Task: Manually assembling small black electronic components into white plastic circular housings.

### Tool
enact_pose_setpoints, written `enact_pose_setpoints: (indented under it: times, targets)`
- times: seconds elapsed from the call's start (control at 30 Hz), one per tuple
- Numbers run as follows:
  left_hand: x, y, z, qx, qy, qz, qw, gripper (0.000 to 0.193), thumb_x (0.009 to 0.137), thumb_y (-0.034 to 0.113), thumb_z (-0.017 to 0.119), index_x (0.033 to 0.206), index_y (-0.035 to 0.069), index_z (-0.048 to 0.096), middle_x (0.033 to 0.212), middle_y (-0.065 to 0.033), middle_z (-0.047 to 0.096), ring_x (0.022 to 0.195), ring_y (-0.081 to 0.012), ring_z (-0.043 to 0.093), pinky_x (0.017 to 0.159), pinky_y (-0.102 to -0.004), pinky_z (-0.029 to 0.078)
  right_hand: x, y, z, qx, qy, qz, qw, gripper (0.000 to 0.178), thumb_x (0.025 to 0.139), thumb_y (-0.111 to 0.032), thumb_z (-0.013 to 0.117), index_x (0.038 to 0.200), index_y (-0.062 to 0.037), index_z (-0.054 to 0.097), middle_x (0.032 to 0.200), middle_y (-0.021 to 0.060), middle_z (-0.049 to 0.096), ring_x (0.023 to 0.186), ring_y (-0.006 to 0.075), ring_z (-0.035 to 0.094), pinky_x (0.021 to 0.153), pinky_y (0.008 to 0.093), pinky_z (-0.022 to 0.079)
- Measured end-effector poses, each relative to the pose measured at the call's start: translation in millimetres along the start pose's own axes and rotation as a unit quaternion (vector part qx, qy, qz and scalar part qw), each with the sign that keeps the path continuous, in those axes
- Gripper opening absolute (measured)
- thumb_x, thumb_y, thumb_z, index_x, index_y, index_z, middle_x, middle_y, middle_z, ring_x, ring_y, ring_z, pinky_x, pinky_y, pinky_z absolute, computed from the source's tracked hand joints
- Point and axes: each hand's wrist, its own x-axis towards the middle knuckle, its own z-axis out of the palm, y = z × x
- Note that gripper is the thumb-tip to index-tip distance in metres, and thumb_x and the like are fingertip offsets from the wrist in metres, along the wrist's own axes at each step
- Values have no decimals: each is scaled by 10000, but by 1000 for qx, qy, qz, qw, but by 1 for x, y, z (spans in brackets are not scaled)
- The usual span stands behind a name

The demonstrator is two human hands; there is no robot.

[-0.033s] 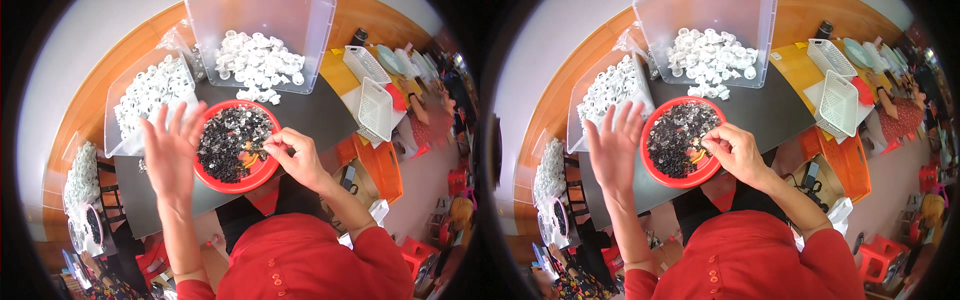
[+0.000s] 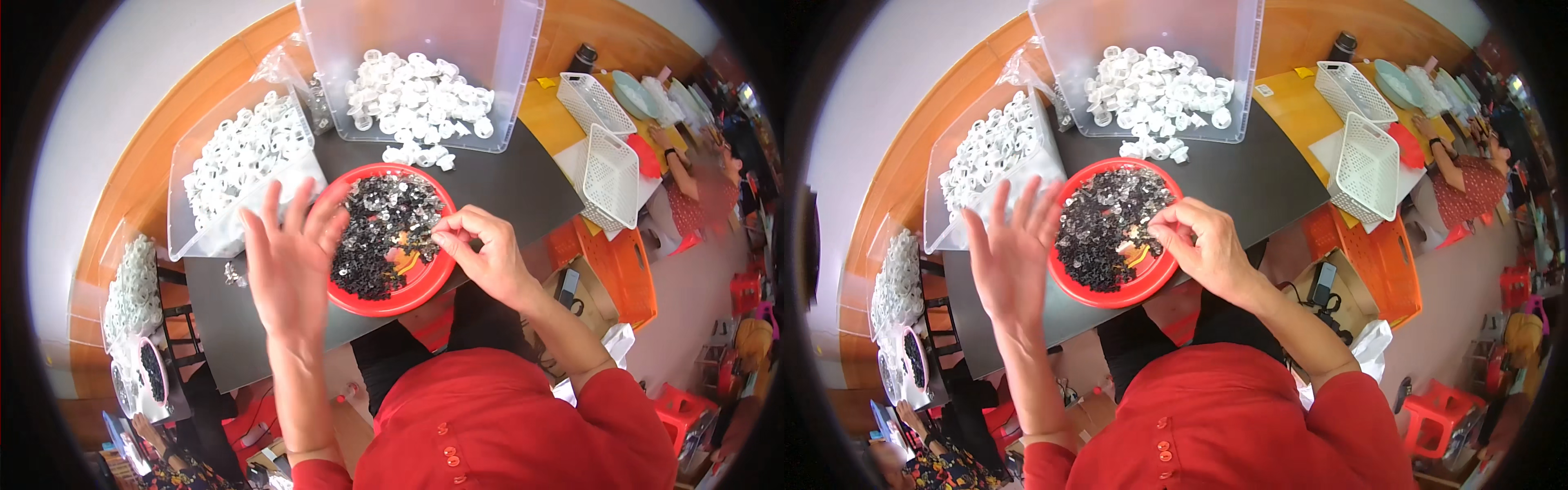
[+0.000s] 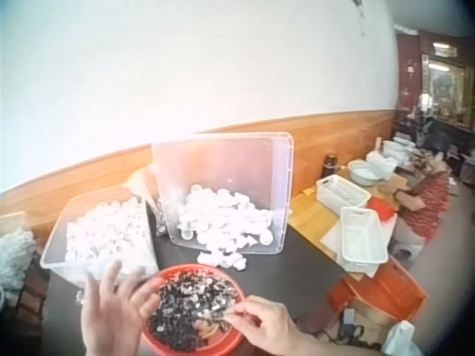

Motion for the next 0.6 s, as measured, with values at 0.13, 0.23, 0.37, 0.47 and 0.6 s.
enact_pose_setpoints:
  times: [0.13,0.23,0.37,0.47,0.6]
  targets:
    - [-59,-24,32,-73,-114,18,991,919,911,603,475,1517,57,52,1561,-235,31,1280,-416,434,1010,-446,426,9,24,-25,-87,40,35,995,110,837,-105,689,888,-9,669,740,73,593,558,130,541,538,280,440]
    - [-113,-1,46,-83,-262,121,954,843,883,588,520,1507,132,183,1577,-189,-60,1240,-393,471,1037,-501,355,30,41,-30,-136,29,36,990,144,827,-115,683,928,-16,654,775,77,594,599,157,547,588,305,460]
    - [-154,-2,35,-150,-377,261,876,566,968,349,518,1488,330,295,1607,37,66,1060,-376,632,1082,-623,217,57,70,-31,-196,19,2,980,264,827,-131,689,1068,-53,616,949,116,590,726,265,589,680,387,487]
    - [-154,-1,37,-148,-400,297,854,543,938,289,580,1426,288,341,1561,59,156,1102,-314,579,1096,-587,186,69,80,-21,-241,10,4,970,337,820,-159,702,1127,-77,592,1038,140,570,822,337,605,739,442,491]
    - [-164,18,68,-137,-266,215,930,418,893,231,625,1283,209,477,1474,59,313,1207,-216,444,1126,-483,132,80,101,-14,-298,-7,22,954,318,813,-182,704,1092,-75,597,1011,150,583,908,368,615,791,459,491]
